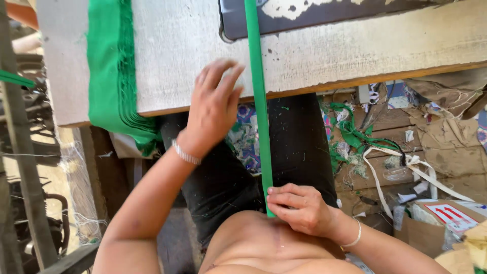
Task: Folding and aligning green fabric strips at a sewing machine for preparation
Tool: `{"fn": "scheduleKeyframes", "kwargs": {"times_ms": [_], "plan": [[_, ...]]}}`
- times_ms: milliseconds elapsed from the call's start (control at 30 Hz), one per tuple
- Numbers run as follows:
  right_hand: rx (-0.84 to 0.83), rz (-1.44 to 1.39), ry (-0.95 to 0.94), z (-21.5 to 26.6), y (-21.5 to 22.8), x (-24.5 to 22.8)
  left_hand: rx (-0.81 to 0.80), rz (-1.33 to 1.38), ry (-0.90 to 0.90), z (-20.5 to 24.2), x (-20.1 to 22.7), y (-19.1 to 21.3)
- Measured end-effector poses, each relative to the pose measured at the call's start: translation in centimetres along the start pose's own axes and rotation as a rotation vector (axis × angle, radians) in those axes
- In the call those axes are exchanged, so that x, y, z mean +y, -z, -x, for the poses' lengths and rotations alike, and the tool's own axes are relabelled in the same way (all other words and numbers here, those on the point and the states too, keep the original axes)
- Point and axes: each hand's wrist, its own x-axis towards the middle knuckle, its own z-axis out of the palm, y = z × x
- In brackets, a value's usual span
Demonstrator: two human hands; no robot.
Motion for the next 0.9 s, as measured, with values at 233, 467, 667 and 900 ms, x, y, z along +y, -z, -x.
{"fn": "scheduleKeyframes", "kwargs": {"times_ms": [233, 467, 667, 900], "plan": [[0.119, 0.046, 0.157, -3.7, 2.7, -2.7, -0.105, -0.195, -0.132, -1.8, 0.5, -1.9], [0.06, 0.017, 0.137, -2.8, 2.6, -1.9, 0.004, -0.194, -0.322, 0.7, 0.4, -2.8], [0.075, -0.234, -0.079, -1.1, 0.8, -0.1, -0.243, -0.041, -0.397, -0.9, -0.8, -0.5], [0.142, -0.237, -0.112, -1.5, 0.4, -0.4, -0.356, -0.133, -0.097, -9.3, -7.2, -1.6]]}}
